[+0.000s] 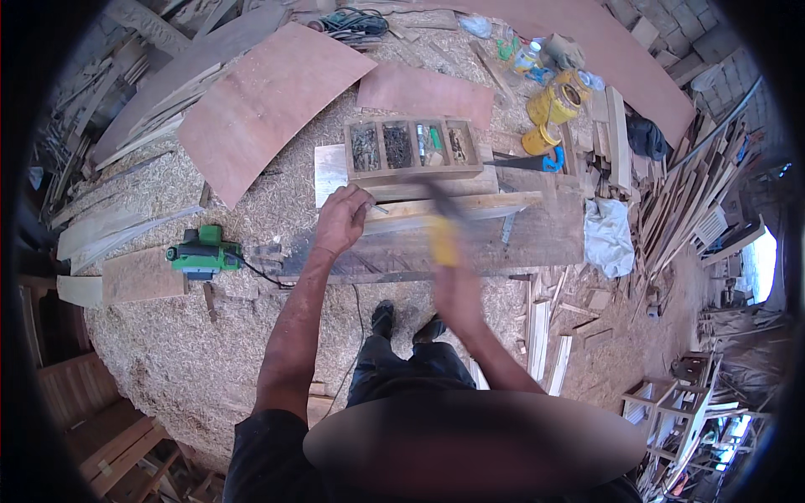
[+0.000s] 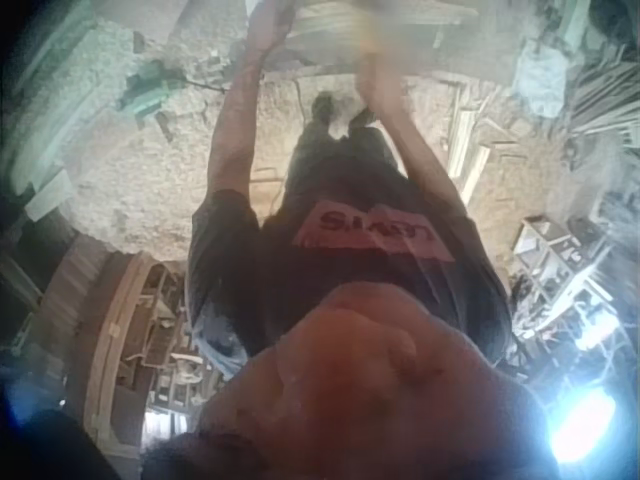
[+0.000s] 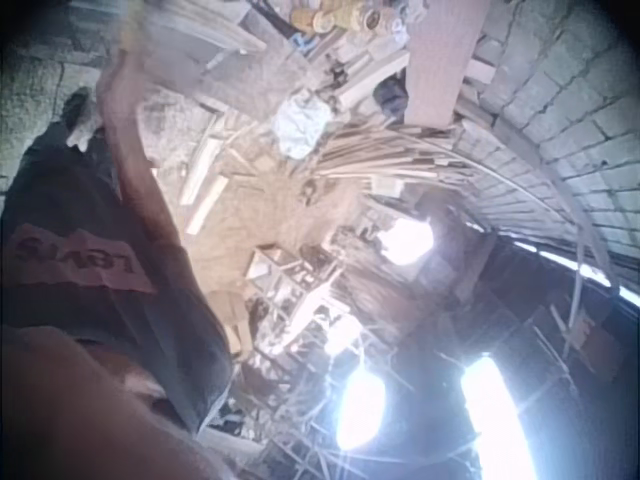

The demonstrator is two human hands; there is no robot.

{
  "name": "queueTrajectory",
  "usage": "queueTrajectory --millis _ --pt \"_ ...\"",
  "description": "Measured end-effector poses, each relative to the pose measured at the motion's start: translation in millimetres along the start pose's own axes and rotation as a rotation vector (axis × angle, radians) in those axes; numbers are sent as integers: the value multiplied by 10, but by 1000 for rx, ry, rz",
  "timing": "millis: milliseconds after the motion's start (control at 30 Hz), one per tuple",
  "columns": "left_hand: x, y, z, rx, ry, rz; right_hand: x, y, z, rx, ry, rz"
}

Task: Assembling a wooden structure by hammering nails and sawing wood in a workshop.

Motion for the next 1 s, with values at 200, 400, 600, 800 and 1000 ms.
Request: queueTrajectory --millis 200,400,600,800,1000 --pt "-122 -69 35 33 -10 9 408 86 -243 -120 250 31" --pt "315 -31 117 -90 188 195 1047 -32 -294 -142 323 -236" --pt "665 96 144 -30 308 267 949 82 -341 -131 339 -196" --pt "339 409 153 60 -4 16 936 35 -315 -117 333 -105" --pt "286 565 107 15 6 93 758 -305 -118 -146 452 30"
Point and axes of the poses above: each hand's wrist, its own z-axis towards the middle knuckle, its own y-axis out of the palm, x = y × z, the point moved 9 cm from there along z, towards the middle knuckle, and after that the axes turned 14 degrees about x, right-handed, at the moved point
